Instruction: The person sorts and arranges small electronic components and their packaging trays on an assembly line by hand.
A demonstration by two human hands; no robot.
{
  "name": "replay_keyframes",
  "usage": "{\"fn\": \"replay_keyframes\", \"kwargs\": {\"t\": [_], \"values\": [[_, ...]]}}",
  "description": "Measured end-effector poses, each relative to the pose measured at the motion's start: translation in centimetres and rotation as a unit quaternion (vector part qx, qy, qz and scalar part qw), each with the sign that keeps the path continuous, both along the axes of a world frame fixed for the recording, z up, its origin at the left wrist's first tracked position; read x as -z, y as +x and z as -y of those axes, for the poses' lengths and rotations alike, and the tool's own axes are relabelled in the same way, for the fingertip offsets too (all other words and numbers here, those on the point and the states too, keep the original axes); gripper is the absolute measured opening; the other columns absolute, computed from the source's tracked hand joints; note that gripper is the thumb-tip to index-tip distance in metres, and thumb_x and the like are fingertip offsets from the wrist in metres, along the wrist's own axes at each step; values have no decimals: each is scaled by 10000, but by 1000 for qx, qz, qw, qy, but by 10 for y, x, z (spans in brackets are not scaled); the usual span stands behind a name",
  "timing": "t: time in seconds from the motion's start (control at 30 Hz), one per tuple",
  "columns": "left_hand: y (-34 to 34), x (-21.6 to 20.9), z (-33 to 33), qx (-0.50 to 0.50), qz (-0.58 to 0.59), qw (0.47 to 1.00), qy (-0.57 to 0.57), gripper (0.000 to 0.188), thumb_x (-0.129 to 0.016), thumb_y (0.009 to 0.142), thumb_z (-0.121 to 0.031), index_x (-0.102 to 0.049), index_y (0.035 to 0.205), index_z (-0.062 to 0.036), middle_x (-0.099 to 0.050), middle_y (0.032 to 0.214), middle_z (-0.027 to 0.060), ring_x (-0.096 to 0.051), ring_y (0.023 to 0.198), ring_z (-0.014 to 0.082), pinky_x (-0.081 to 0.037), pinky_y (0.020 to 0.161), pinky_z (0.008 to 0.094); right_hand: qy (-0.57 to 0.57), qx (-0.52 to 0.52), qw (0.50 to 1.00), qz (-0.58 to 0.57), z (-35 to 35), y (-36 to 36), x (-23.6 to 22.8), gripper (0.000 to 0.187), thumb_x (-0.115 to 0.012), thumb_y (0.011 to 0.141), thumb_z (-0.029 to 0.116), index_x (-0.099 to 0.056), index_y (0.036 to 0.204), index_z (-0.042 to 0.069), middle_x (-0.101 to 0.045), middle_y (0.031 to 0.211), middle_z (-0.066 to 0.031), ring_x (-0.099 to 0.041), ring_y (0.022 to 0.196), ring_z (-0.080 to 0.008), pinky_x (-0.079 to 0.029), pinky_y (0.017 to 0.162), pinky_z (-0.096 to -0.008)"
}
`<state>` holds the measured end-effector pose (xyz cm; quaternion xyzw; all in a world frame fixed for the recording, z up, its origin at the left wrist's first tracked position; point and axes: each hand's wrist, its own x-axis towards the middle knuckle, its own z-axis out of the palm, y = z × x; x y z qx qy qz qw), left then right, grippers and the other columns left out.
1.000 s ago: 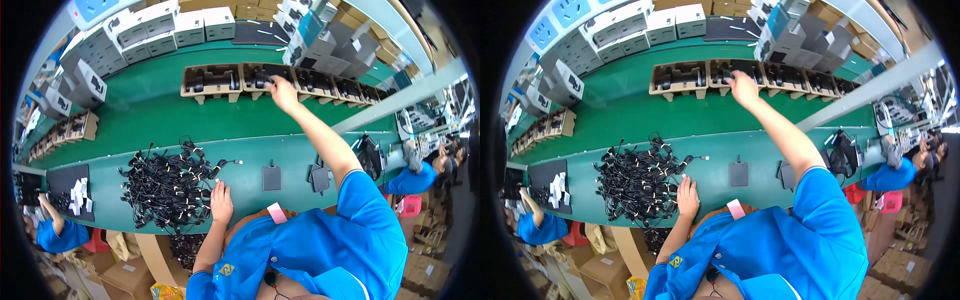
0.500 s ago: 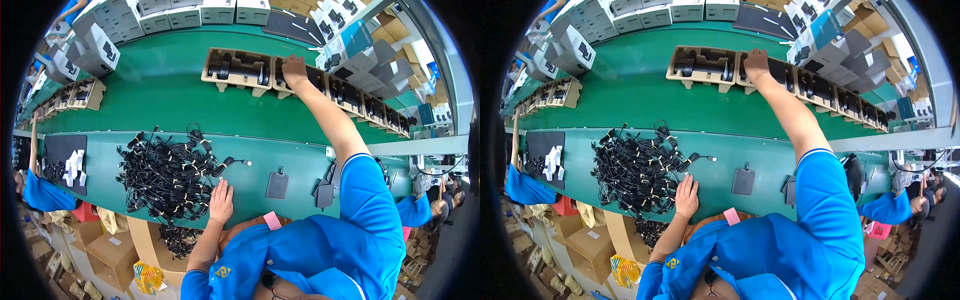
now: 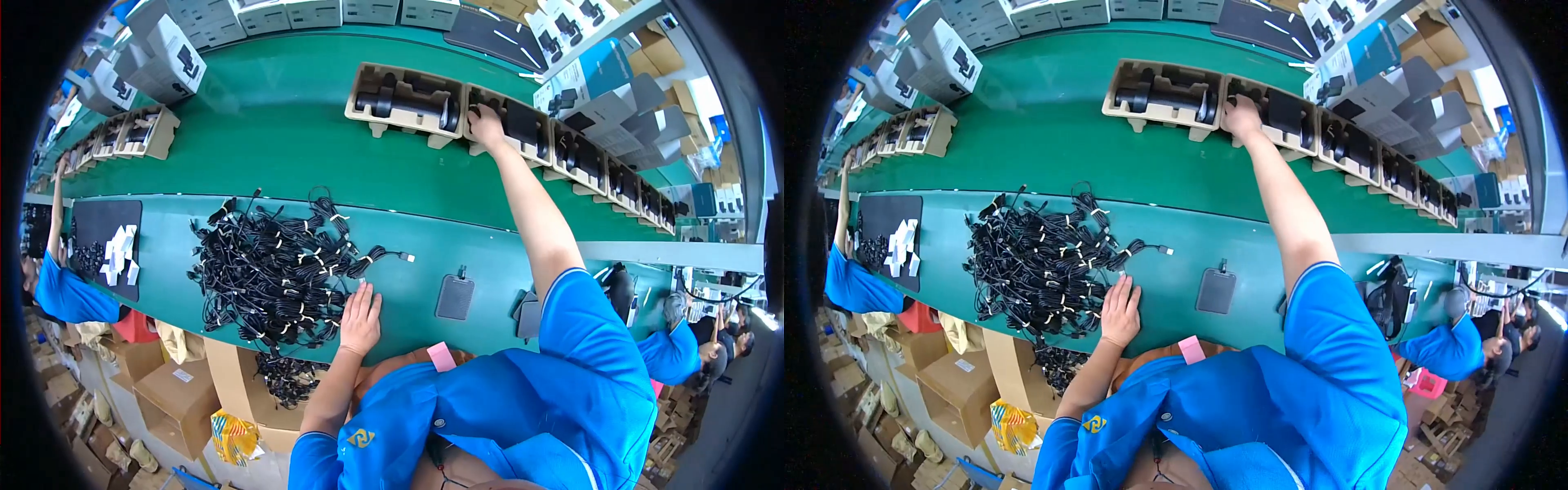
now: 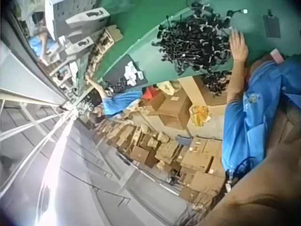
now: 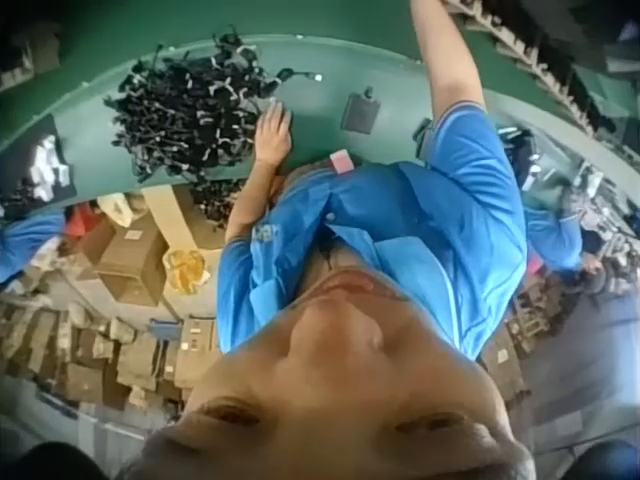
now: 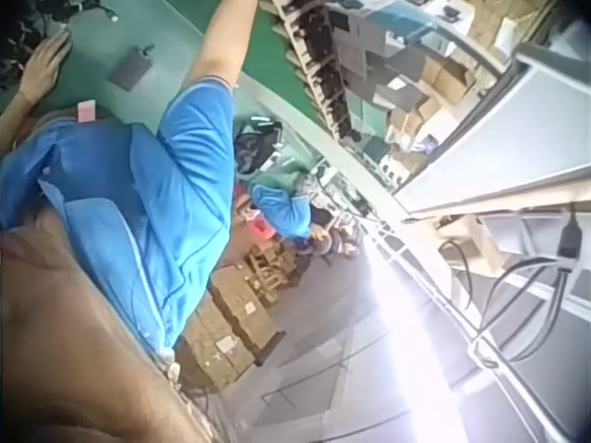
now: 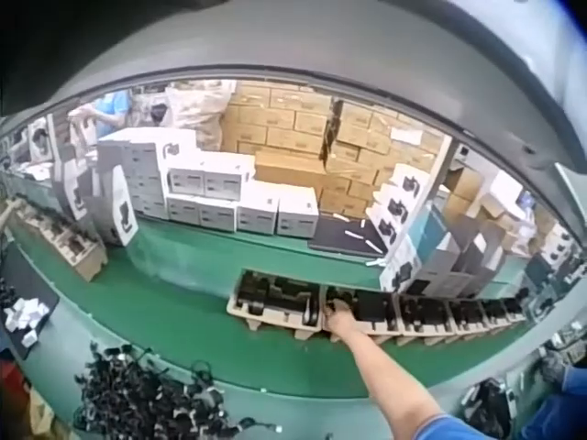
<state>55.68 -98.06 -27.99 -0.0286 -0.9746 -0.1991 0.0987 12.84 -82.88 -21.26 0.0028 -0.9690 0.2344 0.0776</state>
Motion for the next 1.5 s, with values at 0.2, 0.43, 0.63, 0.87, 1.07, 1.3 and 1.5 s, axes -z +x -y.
{"fn": "replay_keyframes", "kwargs": {"t": [0.2, 0.43, 0.63, 0.87, 1.07, 1.3, 1.5], "values": [[1, 1, -1, -2, 5, 1000, 4, 361, -512, 745, -74, -514, 1104, -36, -421, 1303, 130, -391, 1232, 276, -321, 997, 381, -8, -64, 996, -69, -34, -5, 29, 240, -611, 763, 233, -556, 871, 26, -591, 778, -149, -569, 710, -315, -459, 665, -364], [-4, 5, -1, 9, -3, 1000, 17, 362, -508, 743, -81, -510, 1102, -39, -426, 1299, 134, -391, 1233, 269, -319, 1001, 375, 302, -118, 940, -105, -50, -15, 15, 184, -564, 783, 235, -568, 922, 115, -573, 852, -137, -550, 766, -331, -453, 665, -407], [3, 13, 3, -7, 10, 1000, 14, 371, -506, 738, -78, -506, 1107, -38, -427, 1297, 134, -395, 1229, 270, -319, 997, 372, 209, -361, 886, -203, -42, 126, -27, 199, -537, 750, 143, -566, 925, 52, -505, 895, -126, -501, 765, -306, -438, 640, -416], [-2, 12, 0, 3, -23, 1000, 3, 353, -510, 734, -87, -518, 1083, -34, -438, 1283, 134, -409, 1214, 274, -329, 987, 378, 392, -547, 733, 100, -91, 309, -12, 832, -682, 670, 251, -251, 1376, 160, -153, 1439, -160, -125, 1331, -371, -211, 1008, -610], [0, 20, 4, 6, -14, 1000, -19, 340, -516, 741, -139, -532, 1060, -22, -464, 1241, 163, -430, 1184, 306, -367, 949, 406, 234, -340, 875, 253, -83, 356, 25, 1043, -740, 593, 379, -141, 1412, 139, 45, 1452, -219, -43, 1302, -491, -179, 988, -642], [7, 22, 5, 27, -34, 999, -11, 414, -511, 728, -167, -491, 1113, -13, -412, 1284, 183, -374, 1226, 315, -323, 983, 413, 246, -313, 904, 156, -99, 358, 59, 826, -692, 673, 326, -293, 1333, 32, -93, 1408, -287, -220, 1240, -495, -297, 966, -528], [6, 26, 8, 29, -46, 999, -5, 443, -531, 708, -159, -482, 1120, -5, -392, 1297, 195, -363, 1230, 319, -311, 994, 406, 286, -357, 878, 142, -105, 351, 59, 660, -577, 755, 303, -343, 1301, 17, -242, 1349, -313, -294, 1215, -487, -355, 947, -491]]}}
